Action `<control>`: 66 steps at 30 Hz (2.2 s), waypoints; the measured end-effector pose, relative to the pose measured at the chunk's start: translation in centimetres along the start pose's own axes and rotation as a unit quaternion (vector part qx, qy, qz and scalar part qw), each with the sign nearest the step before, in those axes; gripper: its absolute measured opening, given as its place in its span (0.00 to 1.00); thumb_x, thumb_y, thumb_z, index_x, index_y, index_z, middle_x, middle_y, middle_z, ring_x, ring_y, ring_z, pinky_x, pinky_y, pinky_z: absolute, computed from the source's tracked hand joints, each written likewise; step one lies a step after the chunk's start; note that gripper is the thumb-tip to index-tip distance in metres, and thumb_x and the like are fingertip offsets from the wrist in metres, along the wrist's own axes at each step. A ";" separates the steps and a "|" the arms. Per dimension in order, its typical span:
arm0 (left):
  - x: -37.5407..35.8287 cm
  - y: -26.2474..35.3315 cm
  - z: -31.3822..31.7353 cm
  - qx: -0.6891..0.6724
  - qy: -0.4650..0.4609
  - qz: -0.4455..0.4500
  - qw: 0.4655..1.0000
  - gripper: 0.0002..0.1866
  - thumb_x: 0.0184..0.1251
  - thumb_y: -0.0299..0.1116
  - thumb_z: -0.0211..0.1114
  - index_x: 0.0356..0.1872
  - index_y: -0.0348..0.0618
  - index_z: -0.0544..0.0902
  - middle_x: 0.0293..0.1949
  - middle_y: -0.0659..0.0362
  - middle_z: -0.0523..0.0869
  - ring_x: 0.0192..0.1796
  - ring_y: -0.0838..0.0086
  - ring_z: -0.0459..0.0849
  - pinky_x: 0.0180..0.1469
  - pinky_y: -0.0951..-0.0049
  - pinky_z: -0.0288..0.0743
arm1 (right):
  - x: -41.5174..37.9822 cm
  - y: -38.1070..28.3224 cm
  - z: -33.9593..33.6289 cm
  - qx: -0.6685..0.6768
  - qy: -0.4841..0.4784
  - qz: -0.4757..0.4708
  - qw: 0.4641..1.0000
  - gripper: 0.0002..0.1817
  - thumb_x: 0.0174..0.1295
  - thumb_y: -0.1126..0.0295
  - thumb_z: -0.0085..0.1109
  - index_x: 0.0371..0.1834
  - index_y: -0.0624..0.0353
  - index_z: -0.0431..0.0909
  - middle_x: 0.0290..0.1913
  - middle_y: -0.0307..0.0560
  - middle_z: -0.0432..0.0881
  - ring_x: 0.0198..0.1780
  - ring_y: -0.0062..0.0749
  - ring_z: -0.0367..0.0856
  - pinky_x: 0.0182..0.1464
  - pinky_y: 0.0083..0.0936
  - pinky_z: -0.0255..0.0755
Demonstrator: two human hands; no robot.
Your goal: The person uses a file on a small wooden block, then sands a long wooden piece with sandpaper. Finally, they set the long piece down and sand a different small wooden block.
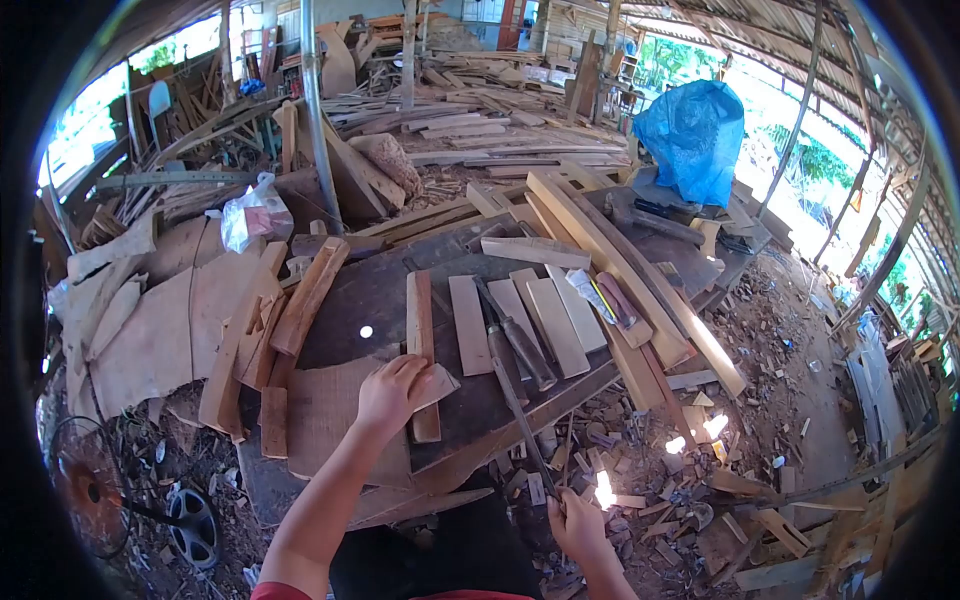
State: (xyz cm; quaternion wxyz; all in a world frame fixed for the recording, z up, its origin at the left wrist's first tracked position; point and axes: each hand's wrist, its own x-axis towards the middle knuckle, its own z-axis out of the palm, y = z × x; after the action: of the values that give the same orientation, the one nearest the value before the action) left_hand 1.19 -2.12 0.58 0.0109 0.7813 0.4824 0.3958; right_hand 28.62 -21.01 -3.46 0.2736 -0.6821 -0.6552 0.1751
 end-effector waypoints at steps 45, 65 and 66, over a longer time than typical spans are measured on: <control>-0.3 -1.7 -3.5 -0.082 -0.079 -0.121 0.986 0.31 0.49 0.41 0.69 0.56 0.42 0.73 0.53 0.49 0.77 0.56 0.58 0.74 0.61 0.54 0.60 | 2.8 -3.1 0.5 0.031 -0.006 0.031 0.999 0.13 0.62 0.63 0.51 0.39 0.62 0.73 0.24 0.57 0.76 0.29 0.54 0.76 0.31 0.39 0.67; 0.2 -4.9 -5.0 0.094 -0.083 -0.271 0.954 0.24 0.55 0.43 0.64 0.53 0.44 0.77 0.64 0.50 0.66 0.70 0.58 0.55 0.62 0.32 0.41 | 16.9 -2.6 -4.0 -0.062 0.098 -0.028 0.993 0.20 0.59 0.62 0.52 0.54 0.56 0.69 0.40 0.55 0.77 0.40 0.50 0.79 0.43 0.42 0.73; -0.7 -4.2 -5.6 0.081 -0.089 -0.258 0.959 0.24 0.54 0.43 0.65 0.51 0.43 0.78 0.64 0.49 0.65 0.70 0.57 0.54 0.62 0.33 0.41 | 18.6 -2.7 -3.6 -0.086 0.084 -0.022 0.993 0.21 0.59 0.61 0.52 0.55 0.55 0.69 0.41 0.54 0.77 0.42 0.50 0.78 0.43 0.41 0.73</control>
State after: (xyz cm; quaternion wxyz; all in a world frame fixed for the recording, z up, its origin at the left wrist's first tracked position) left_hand -5.63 -2.47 2.28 0.0920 0.6609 0.6951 0.2676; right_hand 30.10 -3.12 3.29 0.2719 -0.7008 -0.6573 0.0546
